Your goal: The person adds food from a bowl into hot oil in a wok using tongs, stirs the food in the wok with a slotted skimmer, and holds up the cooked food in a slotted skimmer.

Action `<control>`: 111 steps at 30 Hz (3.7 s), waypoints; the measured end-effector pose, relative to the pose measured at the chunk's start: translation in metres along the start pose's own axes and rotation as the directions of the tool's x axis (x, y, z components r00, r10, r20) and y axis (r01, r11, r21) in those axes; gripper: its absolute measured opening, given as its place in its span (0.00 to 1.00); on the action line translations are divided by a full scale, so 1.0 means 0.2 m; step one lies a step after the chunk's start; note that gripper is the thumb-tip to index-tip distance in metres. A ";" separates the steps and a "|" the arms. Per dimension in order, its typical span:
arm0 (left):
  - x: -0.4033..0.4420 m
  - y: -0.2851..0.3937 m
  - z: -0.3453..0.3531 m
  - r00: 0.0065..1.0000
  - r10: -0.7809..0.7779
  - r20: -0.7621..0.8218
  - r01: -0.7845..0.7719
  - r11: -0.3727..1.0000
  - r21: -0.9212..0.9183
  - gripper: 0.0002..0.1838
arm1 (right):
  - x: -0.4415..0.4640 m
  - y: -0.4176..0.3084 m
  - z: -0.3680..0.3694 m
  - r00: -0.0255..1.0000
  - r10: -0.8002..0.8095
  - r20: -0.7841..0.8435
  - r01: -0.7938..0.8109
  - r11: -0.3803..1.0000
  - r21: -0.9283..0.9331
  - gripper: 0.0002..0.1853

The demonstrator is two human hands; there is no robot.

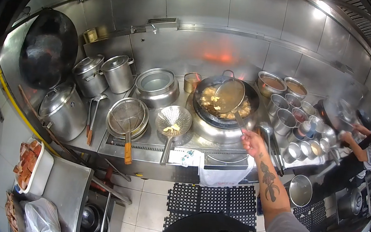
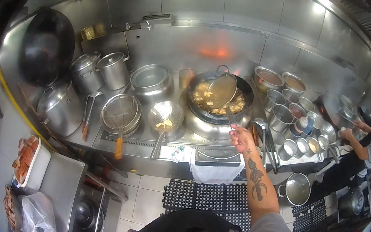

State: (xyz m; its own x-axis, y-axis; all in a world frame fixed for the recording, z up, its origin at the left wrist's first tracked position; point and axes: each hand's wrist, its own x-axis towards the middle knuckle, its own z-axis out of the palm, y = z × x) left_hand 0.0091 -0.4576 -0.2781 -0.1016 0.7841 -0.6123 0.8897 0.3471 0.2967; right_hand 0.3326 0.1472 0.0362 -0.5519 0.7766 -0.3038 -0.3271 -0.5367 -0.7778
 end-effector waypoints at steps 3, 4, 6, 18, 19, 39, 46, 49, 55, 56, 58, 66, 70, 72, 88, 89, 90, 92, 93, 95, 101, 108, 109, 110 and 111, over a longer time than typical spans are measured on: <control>0.00 0.01 0.01 1.000 -0.013 -0.003 0.013 1.000 -0.020 0.15 | -0.11 -0.04 0.05 0.999 -0.008 -0.031 0.006 0.998 -0.063 0.07; 0.00 0.01 0.02 1.000 -0.017 -0.003 0.017 0.999 -0.027 0.15 | -0.14 -0.06 0.06 1.000 -0.004 -0.027 0.002 0.996 -0.087 0.07; 0.00 0.01 0.05 1.000 -0.025 -0.003 0.025 0.999 -0.042 0.15 | -0.15 -0.07 0.07 1.000 -0.006 -0.026 0.002 0.990 -0.143 0.08; -0.03 0.03 0.08 0.997 -0.076 -0.013 0.074 0.991 -0.114 0.14 | -0.11 -0.10 0.13 0.989 -0.107 -0.106 0.036 0.849 -0.526 0.09; -0.03 0.03 0.08 0.997 -0.080 -0.015 0.078 0.990 -0.120 0.14 | -0.12 -0.11 0.14 0.988 -0.129 -0.084 0.058 0.817 -0.574 0.09; -0.07 0.09 0.07 0.987 -0.158 -0.027 0.147 0.959 -0.241 0.13 | 0.08 -0.03 -0.07 0.999 0.046 0.017 -0.047 0.999 0.027 0.11; -0.06 0.09 0.07 0.985 -0.172 -0.015 0.162 0.951 -0.264 0.13 | -0.03 -0.06 -0.02 1.000 0.009 -0.026 -0.009 1.000 -0.006 0.08; -0.06 0.09 0.08 0.983 -0.185 -0.011 0.174 0.944 -0.279 0.12 | -0.06 -0.08 0.01 0.999 -0.004 -0.038 0.000 0.994 -0.108 0.10; -0.06 0.10 0.10 0.979 -0.204 -0.005 0.193 0.930 -0.312 0.12 | -0.14 -0.07 0.11 0.977 -0.180 -0.113 0.098 0.854 -0.511 0.08; -0.06 0.10 0.10 0.978 -0.206 -0.005 0.194 0.928 -0.317 0.12 | -0.14 -0.07 0.13 0.971 -0.217 -0.096 0.122 0.803 -0.583 0.08; -0.06 0.10 0.10 0.977 -0.211 -0.004 0.198 0.924 -0.326 0.12 | -0.11 -0.04 0.15 0.950 -0.301 -0.087 0.168 0.724 -0.668 0.09; -0.07 0.11 0.12 0.970 -0.244 0.002 0.228 0.899 -0.374 0.11 | -0.16 -0.03 0.30 0.976 -0.175 -0.128 0.098 0.882 -0.462 0.09; -0.08 0.12 0.13 0.965 -0.261 0.005 0.241 0.885 -0.398 0.11 | -0.13 0.01 0.27 0.985 -0.101 -0.138 0.036 0.912 -0.409 0.11; -0.09 0.13 0.10 0.963 -0.269 0.007 0.248 0.878 -0.409 0.11 | -0.09 0.03 0.23 0.991 -0.053 -0.124 0.012 0.950 -0.312 0.10; -0.08 0.12 0.11 0.949 -0.312 0.030 0.288 0.831 -0.476 0.10 | -0.14 0.00 0.03 0.997 0.061 0.041 -0.063 0.997 0.045 0.10; -0.08 0.12 0.11 0.949 -0.315 0.031 0.291 0.828 -0.480 0.10 | -0.16 -0.01 0.04 0.998 0.052 0.037 -0.053 0.999 0.003 0.10; -0.08 0.12 0.11 0.947 -0.318 0.031 0.293 0.824 -0.484 0.10 | -0.16 -0.01 0.03 0.998 0.051 0.038 -0.050 0.998 -0.039 0.10; -0.07 0.12 0.10 0.945 -0.324 0.032 0.297 0.817 -0.493 0.10 | -0.16 -0.03 0.01 0.998 0.048 0.039 -0.043 0.991 -0.123 0.11; -0.07 0.12 0.10 0.945 -0.327 0.034 0.299 0.814 -0.497 0.10 | -0.17 -0.03 0.01 0.998 0.043 0.039 -0.037 0.990 -0.138 0.11; -0.06 0.12 0.10 0.943 -0.332 0.035 0.303 0.807 -0.507 0.09 | -0.18 -0.03 0.01 0.999 0.032 0.042 -0.024 0.985 -0.170 0.11; -0.06 0.13 0.10 0.934 -0.354 0.040 0.318 0.779 -0.540 0.09 | -0.15 -0.02 0.02 1.000 0.019 0.012 -0.015 0.966 -0.258 0.12; -0.06 0.13 0.10 0.925 -0.377 0.050 0.337 0.750 -0.570 0.09 | 0.03 0.02 0.06 1.000 0.002 -0.029 -0.011 0.951 -0.309 0.11; -0.07 0.13 0.11 0.923 -0.382 0.052 0.341 0.743 -0.576 0.08 | 0.05 0.02 0.07 0.999 -0.001 -0.042 -0.012 0.953 -0.304 0.10; -0.07 0.13 0.11 0.920 -0.388 0.055 0.345 0.737 -0.582 0.08 | 0.06 0.03 0.08 0.998 -0.004 -0.056 -0.013 0.954 -0.299 0.10; -0.08 0.13 0.11 0.918 -0.393 0.056 0.349 0.730 -0.588 0.08 | 0.07 0.03 0.08 0.998 0.003 -0.063 -0.020 0.962 -0.272 0.10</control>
State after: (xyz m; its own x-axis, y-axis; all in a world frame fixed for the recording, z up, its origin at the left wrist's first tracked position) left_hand 0.0435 -0.4727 -0.2779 -0.4183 0.5540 -0.7198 0.3524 0.8293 0.4336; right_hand 0.3108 0.1491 0.0369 -0.5034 0.7943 -0.3402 -0.0946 -0.4421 -0.8920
